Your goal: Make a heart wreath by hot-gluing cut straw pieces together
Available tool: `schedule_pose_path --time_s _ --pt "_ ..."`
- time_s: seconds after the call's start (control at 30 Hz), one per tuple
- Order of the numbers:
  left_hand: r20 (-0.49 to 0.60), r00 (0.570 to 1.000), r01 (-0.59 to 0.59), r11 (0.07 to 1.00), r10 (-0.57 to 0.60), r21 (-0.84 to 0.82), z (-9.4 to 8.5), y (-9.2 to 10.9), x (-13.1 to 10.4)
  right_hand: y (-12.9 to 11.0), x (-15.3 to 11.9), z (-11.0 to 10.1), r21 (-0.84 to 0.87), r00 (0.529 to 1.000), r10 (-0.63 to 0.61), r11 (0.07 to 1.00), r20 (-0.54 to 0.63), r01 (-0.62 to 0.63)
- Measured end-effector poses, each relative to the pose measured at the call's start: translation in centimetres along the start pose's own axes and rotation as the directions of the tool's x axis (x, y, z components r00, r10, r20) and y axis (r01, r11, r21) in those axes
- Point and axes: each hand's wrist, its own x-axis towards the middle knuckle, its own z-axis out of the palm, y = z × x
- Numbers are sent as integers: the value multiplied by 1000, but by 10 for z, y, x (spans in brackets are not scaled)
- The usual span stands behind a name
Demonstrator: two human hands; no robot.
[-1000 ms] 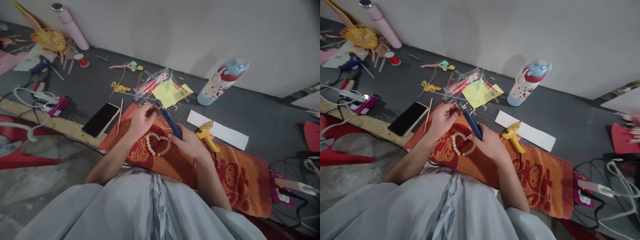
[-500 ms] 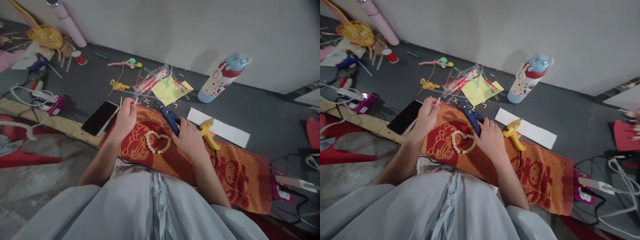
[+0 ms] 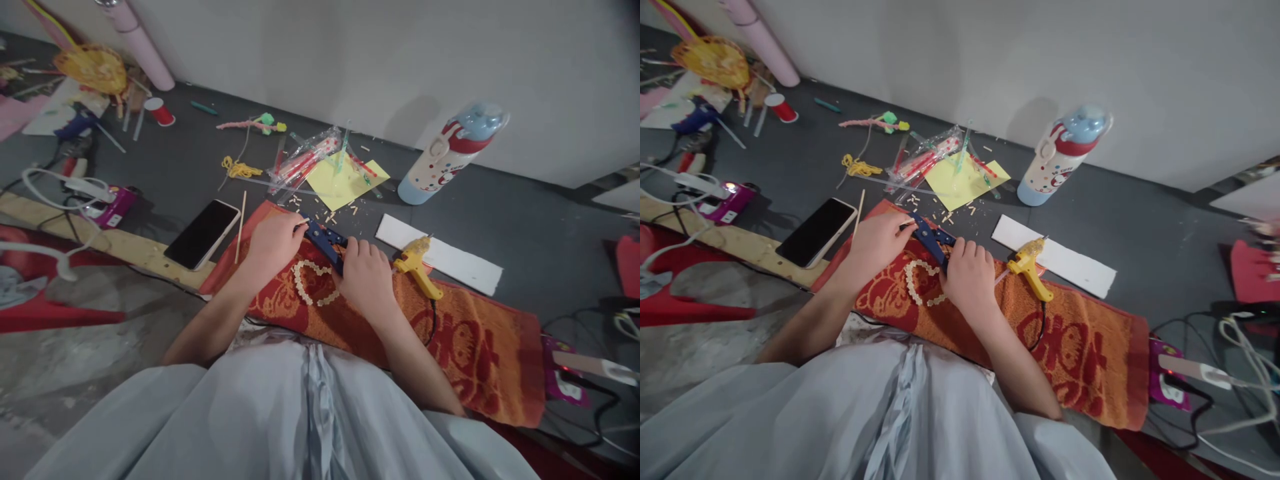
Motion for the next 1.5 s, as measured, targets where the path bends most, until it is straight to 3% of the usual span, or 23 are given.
schedule_pose_path --time_s 0.37,0.53,0.67,0.87,1.0,1.2,1.33,1.5 --pt "-43 998 33 998 -35 -53 3 -10 -5 -7 -1 1 -8 1000 -24 1000 11 24" --pt "-136 986 89 992 -100 -87 -9 -8 -6 -5 0 2 -31 999 -10 999 32 11" --pt "-149 977 129 979 -153 -159 -16 -21 7 -1 2 5 -36 999 11 999 45 -10" --pt "-34 983 176 978 -180 -108 12 -51 55 7 4 2 -43 996 72 997 49 -70" --pt "-4 984 180 982 -180 -59 26 -61 67 15 6 1 -45 993 106 994 51 -103" --pt "51 978 206 977 -204 -56 20 -62 54 30 10 2 -52 986 163 986 33 -161" --pt "91 984 153 988 -152 -10 19 -62 38 45 14 6 -56 969 244 969 33 -242" --pt "107 992 55 997 -60 47 32 -65 18 63 23 8 -80 930 367 928 18 -364"
